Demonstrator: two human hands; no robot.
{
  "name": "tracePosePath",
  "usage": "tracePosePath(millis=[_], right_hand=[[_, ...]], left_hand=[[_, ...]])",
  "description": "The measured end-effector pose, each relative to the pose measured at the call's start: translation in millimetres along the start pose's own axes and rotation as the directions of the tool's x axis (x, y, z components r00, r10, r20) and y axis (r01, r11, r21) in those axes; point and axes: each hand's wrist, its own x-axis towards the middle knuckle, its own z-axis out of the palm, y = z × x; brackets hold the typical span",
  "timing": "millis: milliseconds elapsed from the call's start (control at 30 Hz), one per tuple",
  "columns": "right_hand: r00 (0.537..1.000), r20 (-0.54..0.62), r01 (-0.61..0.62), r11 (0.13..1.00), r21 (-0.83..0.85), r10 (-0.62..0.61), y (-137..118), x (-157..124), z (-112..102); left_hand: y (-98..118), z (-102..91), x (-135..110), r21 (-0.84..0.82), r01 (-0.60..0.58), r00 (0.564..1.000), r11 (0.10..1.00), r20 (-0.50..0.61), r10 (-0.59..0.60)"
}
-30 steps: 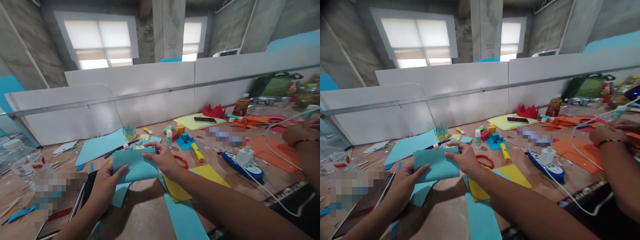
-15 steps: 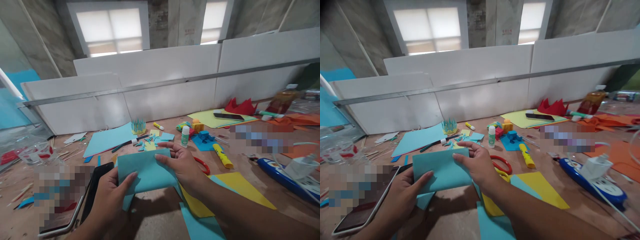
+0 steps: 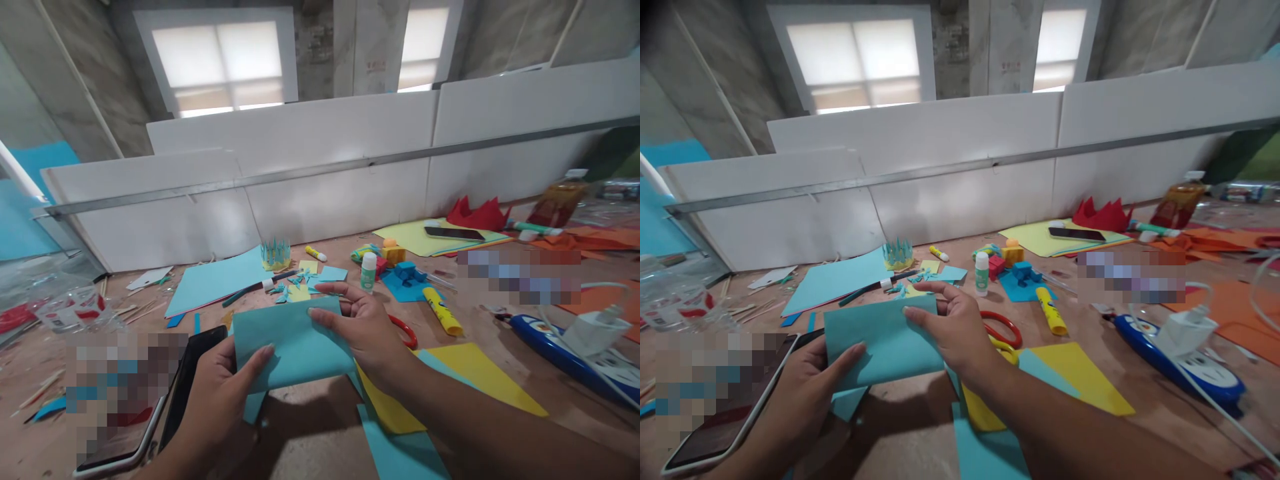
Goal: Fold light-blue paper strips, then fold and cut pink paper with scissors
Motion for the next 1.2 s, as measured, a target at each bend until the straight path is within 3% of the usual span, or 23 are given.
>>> tracePosePath(millis=[367,700,1200], right_hand=[[1.000,0.009,-0.007,1.000,0.020,0.007,-1,-2,0],[0.999,-0.010,-0.046,0.993,0.112,0.047,2,-2,0],[0.998,-0.012,-0.053,0.991,0.125,0.055,4,-1,0]], left_hand=[[2,3.4,-2,-0.058,0.038,0.999,0.998,-0.011,-0.038],[-5,-3.1,0,0.067,-0.024,1.000,0.997,0.015,0.023],[-7,-2.6,1,0.061,0.000,1.000,0.998,0.027,-0.002]])
